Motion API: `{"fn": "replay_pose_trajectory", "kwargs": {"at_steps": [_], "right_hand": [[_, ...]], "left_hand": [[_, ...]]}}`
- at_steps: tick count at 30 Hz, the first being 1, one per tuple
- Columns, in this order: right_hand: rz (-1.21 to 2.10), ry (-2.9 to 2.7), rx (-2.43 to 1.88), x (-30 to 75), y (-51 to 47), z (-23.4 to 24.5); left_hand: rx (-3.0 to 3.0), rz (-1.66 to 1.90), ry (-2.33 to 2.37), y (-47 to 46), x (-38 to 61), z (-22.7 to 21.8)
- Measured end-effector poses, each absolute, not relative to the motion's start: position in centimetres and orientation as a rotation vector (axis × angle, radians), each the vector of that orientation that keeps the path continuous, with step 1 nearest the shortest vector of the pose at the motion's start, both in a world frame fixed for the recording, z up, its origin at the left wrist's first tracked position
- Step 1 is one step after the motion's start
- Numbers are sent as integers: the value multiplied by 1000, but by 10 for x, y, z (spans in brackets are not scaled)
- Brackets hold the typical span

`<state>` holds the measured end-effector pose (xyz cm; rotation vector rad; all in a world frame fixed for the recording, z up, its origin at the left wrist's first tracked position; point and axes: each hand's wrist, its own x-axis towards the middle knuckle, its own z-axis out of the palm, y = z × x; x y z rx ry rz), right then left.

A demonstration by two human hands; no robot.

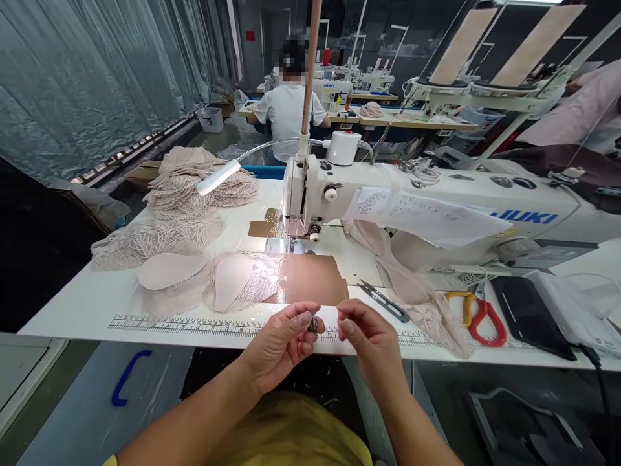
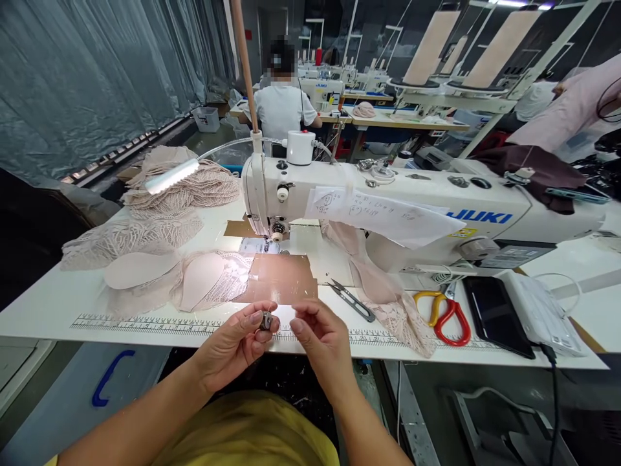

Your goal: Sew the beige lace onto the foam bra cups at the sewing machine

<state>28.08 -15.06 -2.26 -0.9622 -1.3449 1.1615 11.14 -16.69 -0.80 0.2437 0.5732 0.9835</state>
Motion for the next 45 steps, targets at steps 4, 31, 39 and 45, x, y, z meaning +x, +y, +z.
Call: {"fn": "replay_pose_trajectory", "kwargs": {"at_steps": [4,31,39,45], "right_hand": [[1418,-1587,-835,282,-138,-11],[376,-2143,-752,276,-170,-5],[43,-2182,-747,279,-169,-18],[13,-2220,-757,278,-168,-31]], "left_hand": [[288,908,556,-169,110,-5],[325,1035,709,-165,106,-13],[266,1106,761,-165,105,-16],[220,1105,706,-164,99,-15]]}}
